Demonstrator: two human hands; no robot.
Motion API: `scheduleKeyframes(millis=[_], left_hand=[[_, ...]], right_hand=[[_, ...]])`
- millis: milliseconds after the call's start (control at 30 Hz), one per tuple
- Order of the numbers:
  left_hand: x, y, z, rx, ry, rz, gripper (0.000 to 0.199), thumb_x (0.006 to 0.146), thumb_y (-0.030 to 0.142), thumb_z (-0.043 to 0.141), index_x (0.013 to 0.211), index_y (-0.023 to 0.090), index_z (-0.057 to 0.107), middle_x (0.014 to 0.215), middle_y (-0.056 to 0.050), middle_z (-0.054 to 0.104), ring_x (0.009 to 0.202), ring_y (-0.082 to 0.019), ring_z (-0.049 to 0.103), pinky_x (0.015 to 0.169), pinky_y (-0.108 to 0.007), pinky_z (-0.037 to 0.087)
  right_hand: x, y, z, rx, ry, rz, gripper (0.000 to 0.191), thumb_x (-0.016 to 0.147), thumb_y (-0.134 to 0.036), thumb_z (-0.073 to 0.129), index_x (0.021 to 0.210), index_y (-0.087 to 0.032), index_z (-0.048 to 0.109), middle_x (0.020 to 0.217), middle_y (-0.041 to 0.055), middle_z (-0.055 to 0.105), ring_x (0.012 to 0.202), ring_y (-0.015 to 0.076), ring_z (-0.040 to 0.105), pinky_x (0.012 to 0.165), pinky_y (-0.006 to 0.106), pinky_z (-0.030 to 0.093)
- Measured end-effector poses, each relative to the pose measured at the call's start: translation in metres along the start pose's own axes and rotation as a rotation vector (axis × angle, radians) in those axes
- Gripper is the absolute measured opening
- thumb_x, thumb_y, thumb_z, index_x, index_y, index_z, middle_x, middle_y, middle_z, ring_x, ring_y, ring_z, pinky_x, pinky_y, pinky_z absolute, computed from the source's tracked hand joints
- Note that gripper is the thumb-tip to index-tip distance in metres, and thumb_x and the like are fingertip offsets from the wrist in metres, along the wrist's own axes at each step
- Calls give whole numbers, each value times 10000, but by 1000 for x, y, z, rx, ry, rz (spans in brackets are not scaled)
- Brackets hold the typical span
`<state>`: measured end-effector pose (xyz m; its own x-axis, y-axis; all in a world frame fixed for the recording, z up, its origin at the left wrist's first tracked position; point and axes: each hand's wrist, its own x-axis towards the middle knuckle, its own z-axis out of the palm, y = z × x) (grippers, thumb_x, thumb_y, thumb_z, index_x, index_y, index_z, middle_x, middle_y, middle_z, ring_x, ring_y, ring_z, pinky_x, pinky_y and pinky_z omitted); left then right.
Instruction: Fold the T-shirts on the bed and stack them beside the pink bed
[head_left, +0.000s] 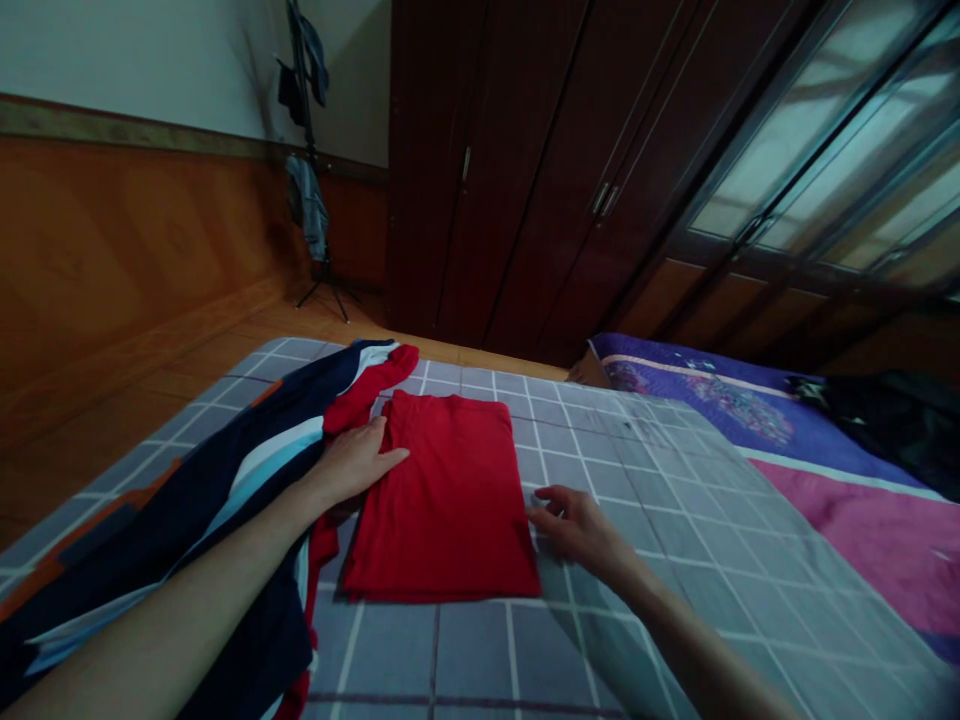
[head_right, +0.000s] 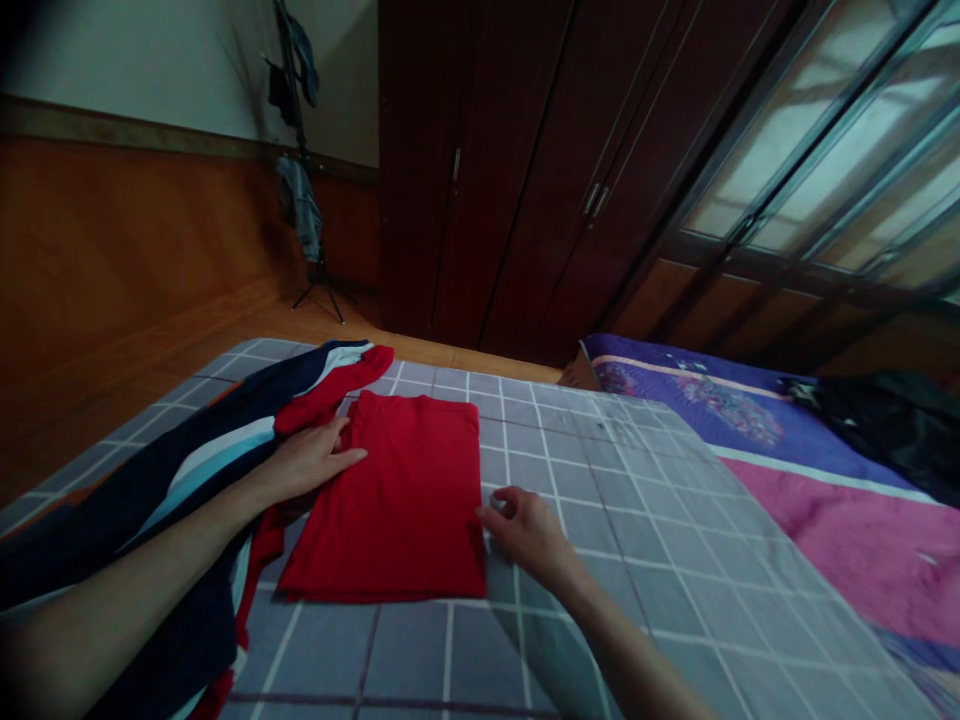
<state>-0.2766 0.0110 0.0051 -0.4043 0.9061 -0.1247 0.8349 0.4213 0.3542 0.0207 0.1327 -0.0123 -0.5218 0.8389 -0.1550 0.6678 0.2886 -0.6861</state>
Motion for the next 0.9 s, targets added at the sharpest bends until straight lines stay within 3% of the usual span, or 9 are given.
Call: scheduleKeyframes(millis=[67, 167, 333, 433, 533, 667, 800, 900], left_hand=[[0, 1, 1, 10, -30, -12, 516, 832, 515, 437, 1154, 115, 493, 1065, -166, 649, 991, -297, 626, 768, -344, 459], [-2, 2, 3, -2, -66, -14, 522, 830, 537, 431, 1132, 119, 511, 1081, -174, 643, 997, -301, 621, 775, -347, 459], [-4, 0, 4, -40, -59, -16, 564, 800, 575, 455, 1124, 118, 514, 1087, -178, 638, 997, -300, 613, 777, -342, 457], [-2, -2, 6, -70, -69, -6, 605, 763, 576, 502, 1155, 116, 495, 1099, -176, 634, 994, -301, 613, 779, -341, 457], [3, -8, 12, -109, -83, 9, 664, 746, 557, 521, 1214, 92, 451, 1080, -175, 636, 965, -296, 623, 755, -336, 462], [10, -18, 22, -214, -62, 11, 737, 690, 566, 567, 1229, 79, 445, 996, -149, 654, 911, -305, 636, 712, -344, 472], [7, -16, 23, -512, -70, 27, 643, 604, 568, 660, 1066, 134, 549, 869, -87, 679, 816, -291, 658, 668, -349, 507], [1, -7, 20, -695, -92, 14, 581, 557, 559, 707, 959, 163, 569, 810, -55, 684, 783, -278, 665, 641, -350, 535]], right_hand=[[-2, -3, 3, 83, -63, 50, 282, 707, -410, 624, 839, -168, 684, 494, -4, 596, 376, 119, 498, 378, 227, 301], [23, -13, 5, 151, -79, 106, 202, 725, -363, 612, 655, -177, 648, 396, -25, 523, 320, 106, 455, 356, 217, 286], [87, -43, 12, 159, 5, 139, 293, 707, -270, 645, 456, -194, 514, 327, -34, 443, 317, 99, 423, 377, 221, 295], [101, -60, 19, 197, 70, 157, 282, 688, -222, 677, 477, -194, 493, 356, -64, 426, 357, 77, 395, 410, 213, 306], [91, -64, 23, 264, 98, 182, 271, 670, -205, 699, 509, -195, 482, 389, -77, 413, 387, 72, 385, 432, 210, 309], [55, -53, 23, 379, -19, 251, 245, 638, -268, 733, 566, -183, 515, 400, -63, 444, 369, 80, 391, 405, 210, 294], [21, -51, 30, 526, -138, 289, 176, 594, -206, 731, 619, -161, 562, 474, -41, 540, 409, 89, 466, 414, 193, 341], [12, -61, 34, 650, -153, 295, 128, 590, -139, 672, 667, -166, 573, 561, -33, 604, 511, 118, 564, 490, 205, 439]])
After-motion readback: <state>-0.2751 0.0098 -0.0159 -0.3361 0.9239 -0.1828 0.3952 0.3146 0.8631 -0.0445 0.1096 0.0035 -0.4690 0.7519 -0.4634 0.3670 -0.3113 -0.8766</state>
